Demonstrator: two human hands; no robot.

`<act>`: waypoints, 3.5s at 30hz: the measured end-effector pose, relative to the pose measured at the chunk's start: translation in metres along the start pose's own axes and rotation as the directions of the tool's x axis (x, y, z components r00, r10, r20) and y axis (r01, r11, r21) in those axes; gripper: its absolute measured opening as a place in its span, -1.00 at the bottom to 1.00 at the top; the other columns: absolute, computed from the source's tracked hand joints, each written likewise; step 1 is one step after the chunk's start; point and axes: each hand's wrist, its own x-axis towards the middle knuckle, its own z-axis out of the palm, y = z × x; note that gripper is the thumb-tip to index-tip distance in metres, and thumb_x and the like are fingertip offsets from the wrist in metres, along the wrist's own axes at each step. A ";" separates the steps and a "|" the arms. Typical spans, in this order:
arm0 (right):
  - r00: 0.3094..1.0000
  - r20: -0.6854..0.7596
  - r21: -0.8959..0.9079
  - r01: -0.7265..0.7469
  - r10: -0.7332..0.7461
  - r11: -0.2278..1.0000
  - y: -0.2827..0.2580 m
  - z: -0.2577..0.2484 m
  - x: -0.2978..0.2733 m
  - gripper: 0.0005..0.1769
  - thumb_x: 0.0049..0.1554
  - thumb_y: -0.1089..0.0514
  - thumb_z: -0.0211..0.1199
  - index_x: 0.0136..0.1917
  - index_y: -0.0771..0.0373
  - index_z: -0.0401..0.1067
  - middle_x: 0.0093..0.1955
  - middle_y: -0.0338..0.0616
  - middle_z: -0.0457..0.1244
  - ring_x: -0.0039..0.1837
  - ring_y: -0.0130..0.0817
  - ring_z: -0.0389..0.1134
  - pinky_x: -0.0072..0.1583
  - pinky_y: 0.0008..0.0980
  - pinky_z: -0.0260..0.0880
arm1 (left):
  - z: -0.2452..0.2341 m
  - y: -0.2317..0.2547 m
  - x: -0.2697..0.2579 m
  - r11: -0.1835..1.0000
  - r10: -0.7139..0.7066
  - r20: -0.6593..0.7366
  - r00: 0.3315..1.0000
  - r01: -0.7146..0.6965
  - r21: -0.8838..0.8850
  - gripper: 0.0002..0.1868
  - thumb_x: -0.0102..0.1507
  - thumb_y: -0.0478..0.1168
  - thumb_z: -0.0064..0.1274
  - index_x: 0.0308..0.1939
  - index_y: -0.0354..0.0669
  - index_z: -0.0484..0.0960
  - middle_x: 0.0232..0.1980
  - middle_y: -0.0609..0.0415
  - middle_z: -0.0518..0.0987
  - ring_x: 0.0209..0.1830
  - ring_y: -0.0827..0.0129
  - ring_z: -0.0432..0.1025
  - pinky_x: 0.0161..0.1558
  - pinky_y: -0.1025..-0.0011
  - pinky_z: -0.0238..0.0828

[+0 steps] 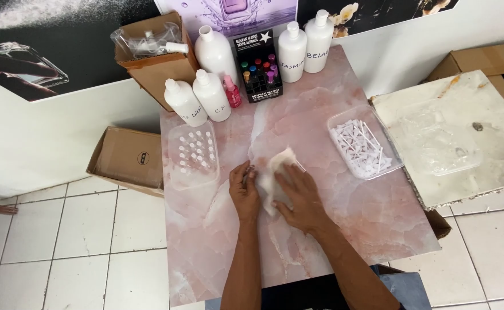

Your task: A person uses a cotton swab to apply liquid to a small white cloth, folding and unfolding it on a table.

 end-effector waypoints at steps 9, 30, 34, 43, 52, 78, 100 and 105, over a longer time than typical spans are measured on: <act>0.949 0.294 -0.138 -0.076 0.114 0.987 -0.033 0.006 -0.015 -0.29 0.34 -0.32 -0.07 0.56 0.15 0.19 0.62 0.08 -0.02 0.63 0.05 -0.06 0.57 0.15 -0.24 | 0.002 -0.001 -0.005 0.951 0.234 -0.106 0.966 -0.205 0.233 -0.68 0.36 -0.52 -0.04 0.17 -0.28 0.62 0.03 0.00 0.42 0.04 0.35 0.43 0.08 0.35 0.52; 0.986 0.071 -0.241 -0.132 0.153 0.961 -0.031 0.017 -0.025 -0.54 0.31 -0.05 0.03 0.40 0.13 0.38 0.52 -0.01 0.12 0.54 -0.11 0.06 0.47 0.02 -0.07 | 0.007 0.016 -0.009 0.918 0.215 0.371 0.903 -0.316 0.238 -0.66 0.18 -0.44 0.25 0.05 -0.27 0.70 -0.05 -0.11 0.57 -0.04 0.11 0.55 0.01 0.19 0.49; 0.992 0.024 -0.283 -0.112 0.124 0.952 -0.025 0.018 -0.026 -0.56 0.30 -0.03 0.07 0.40 0.09 0.39 0.49 -0.07 0.14 0.52 -0.17 0.05 0.40 -0.03 -0.01 | 0.006 0.009 -0.005 0.920 0.202 0.396 0.896 -0.312 0.236 -0.64 0.18 -0.43 0.25 0.07 -0.27 0.69 -0.04 -0.11 0.56 0.03 0.07 0.53 0.07 0.17 0.47; 0.982 -0.118 0.172 -0.125 0.146 0.977 -0.013 -0.013 -0.022 -0.77 0.27 0.17 0.20 0.17 0.15 0.57 0.27 -0.04 0.35 0.29 -0.16 0.39 0.29 -0.13 0.34 | 0.009 0.030 -0.008 0.926 0.223 0.354 0.908 -0.311 0.214 -0.47 0.13 -0.35 0.38 0.17 -0.34 0.58 -0.01 -0.16 0.57 0.06 0.05 0.51 0.15 0.10 0.43; 0.940 -0.291 0.238 -0.110 0.179 0.965 0.002 -0.064 -0.008 -0.88 0.10 0.31 0.38 -0.09 0.17 0.65 -0.15 -0.17 0.47 -0.09 -0.20 0.51 -0.05 -0.25 0.53 | 0.066 0.031 -0.022 0.727 0.616 0.134 0.776 -0.626 0.282 -0.79 0.16 -0.39 0.31 -0.12 -0.24 0.72 -0.05 -0.04 0.58 -0.06 0.12 0.53 0.04 0.23 0.48; 0.412 0.246 -0.221 -0.857 0.877 0.465 0.142 -0.141 0.048 -0.61 0.14 -0.09 0.04 0.21 -0.07 0.43 0.29 -0.25 0.32 0.42 -0.14 0.30 0.43 -0.06 0.26 | 0.249 -0.042 -0.030 0.528 0.179 0.659 0.730 -0.637 0.562 -0.90 0.01 -0.31 0.22 -0.40 -0.20 0.74 -0.34 -0.07 0.63 -0.17 0.06 0.56 0.51 -0.04 -0.18; 0.773 0.040 -0.148 -0.622 0.634 0.769 0.139 -0.144 0.028 -0.80 0.20 0.05 0.21 0.11 -0.03 0.53 0.00 -0.19 0.40 0.19 -0.14 0.43 0.27 -0.01 0.43 | 0.240 -0.023 -0.030 0.686 0.267 0.546 0.794 -0.554 0.472 -0.83 0.14 -0.49 0.06 -0.27 -0.15 0.58 -0.34 -0.05 0.59 -0.19 0.05 0.59 0.50 -0.12 -0.08; 0.837 -0.047 0.074 -0.542 0.546 0.837 0.138 -0.145 0.028 -0.81 0.14 0.24 0.28 0.03 0.10 0.59 -0.08 -0.06 0.45 0.08 -0.06 0.49 0.19 -0.01 0.46 | 0.239 -0.027 -0.028 0.539 0.354 0.514 0.782 -0.619 0.571 -0.82 0.11 -0.33 0.22 -0.31 0.05 0.59 -0.30 0.14 0.65 0.16 0.21 0.51 0.47 -0.30 -0.24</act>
